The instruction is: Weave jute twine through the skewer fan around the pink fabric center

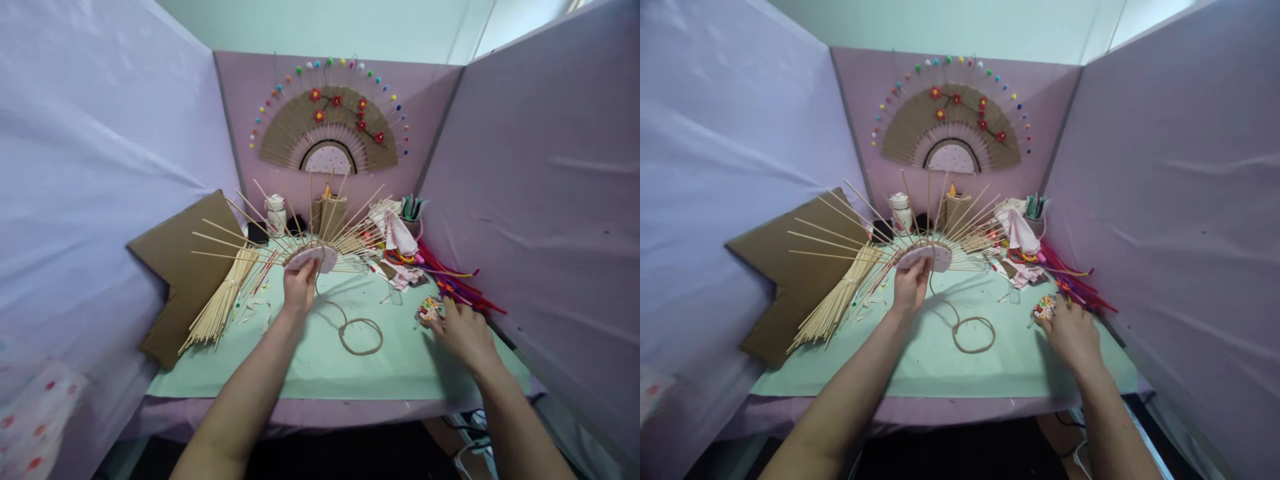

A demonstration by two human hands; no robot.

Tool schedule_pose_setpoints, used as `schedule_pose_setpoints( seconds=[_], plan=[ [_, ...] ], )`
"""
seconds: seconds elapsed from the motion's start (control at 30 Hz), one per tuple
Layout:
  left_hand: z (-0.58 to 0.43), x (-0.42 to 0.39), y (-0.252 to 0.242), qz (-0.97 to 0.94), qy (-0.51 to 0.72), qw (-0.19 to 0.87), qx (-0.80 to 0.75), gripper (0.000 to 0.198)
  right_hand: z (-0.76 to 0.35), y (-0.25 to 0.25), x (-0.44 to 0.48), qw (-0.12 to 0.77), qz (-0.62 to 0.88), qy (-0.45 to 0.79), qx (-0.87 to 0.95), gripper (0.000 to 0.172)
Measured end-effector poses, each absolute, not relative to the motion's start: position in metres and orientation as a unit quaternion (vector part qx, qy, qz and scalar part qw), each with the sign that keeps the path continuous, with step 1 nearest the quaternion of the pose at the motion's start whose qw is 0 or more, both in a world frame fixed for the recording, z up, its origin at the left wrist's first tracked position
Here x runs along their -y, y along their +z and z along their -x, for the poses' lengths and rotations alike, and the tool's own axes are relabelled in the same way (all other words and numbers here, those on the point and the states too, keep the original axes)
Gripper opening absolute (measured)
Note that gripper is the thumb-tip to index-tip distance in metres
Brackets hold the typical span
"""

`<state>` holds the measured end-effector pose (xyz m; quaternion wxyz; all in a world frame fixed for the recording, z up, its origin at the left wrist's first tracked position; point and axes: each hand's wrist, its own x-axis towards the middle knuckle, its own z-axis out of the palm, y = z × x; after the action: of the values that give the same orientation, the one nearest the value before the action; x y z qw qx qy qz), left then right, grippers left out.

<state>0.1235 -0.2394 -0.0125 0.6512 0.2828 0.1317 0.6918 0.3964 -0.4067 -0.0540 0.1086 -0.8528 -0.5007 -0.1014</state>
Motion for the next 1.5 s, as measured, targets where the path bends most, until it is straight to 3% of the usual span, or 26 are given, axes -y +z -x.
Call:
schedule_pose_setpoints(
  seconds=[0.1,0.2,0.3,0.43,0.5,0.67,0.73,1.1,1.2,1.3,1.5],
  plan=[
    [-0.125,0.242,-0.013,-0.284,0.691,0.651,-0.137,0.026,-0.356,-0.019,0.385,0.312,0.738,-0.117,0.587,0.045],
    [-0.126,0.245,-0.012,-0.295,0.690,0.645,-0.146,0.024,-0.296,0.007,0.348,0.480,0.600,0.056,0.637,0.033],
    [-0.127,0.248,-0.012,-0.321,0.677,0.647,-0.145,0.021,-0.245,0.015,0.310,0.580,0.543,0.138,0.592,0.032],
    [-0.127,0.249,-0.013,-0.341,0.665,0.651,-0.133,0.022,-0.219,0.011,0.284,0.654,0.536,0.035,0.533,0.025],
    [-0.127,0.248,-0.013,-0.335,0.666,0.653,-0.132,0.023,-0.220,0.009,0.281,0.669,0.522,0.049,0.527,0.021],
    [-0.128,0.247,-0.014,-0.297,0.677,0.661,-0.131,0.023,-0.233,0.012,0.280,0.704,0.488,0.245,0.454,0.026],
    [-0.129,0.248,-0.015,-0.291,0.671,0.669,-0.133,0.024,-0.236,0.015,0.278,0.713,0.498,0.253,0.424,0.027],
    [-0.130,0.247,-0.018,-0.248,0.673,0.684,-0.134,0.026,-0.256,0.001,0.276,0.610,0.635,0.108,0.461,0.020],
    [-0.130,0.249,-0.016,-0.259,0.679,0.674,-0.135,0.025,-0.249,0.001,0.290,0.620,0.619,-0.047,0.479,0.022],
    [-0.131,0.253,-0.013,-0.299,0.670,0.665,-0.139,0.023,-0.231,0.003,0.307,0.576,0.540,-0.224,0.571,0.021],
    [-0.135,0.260,-0.014,-0.367,0.656,0.640,-0.163,0.020,-0.210,0.003,0.316,0.488,0.520,-0.279,0.643,0.034]
  ],
)
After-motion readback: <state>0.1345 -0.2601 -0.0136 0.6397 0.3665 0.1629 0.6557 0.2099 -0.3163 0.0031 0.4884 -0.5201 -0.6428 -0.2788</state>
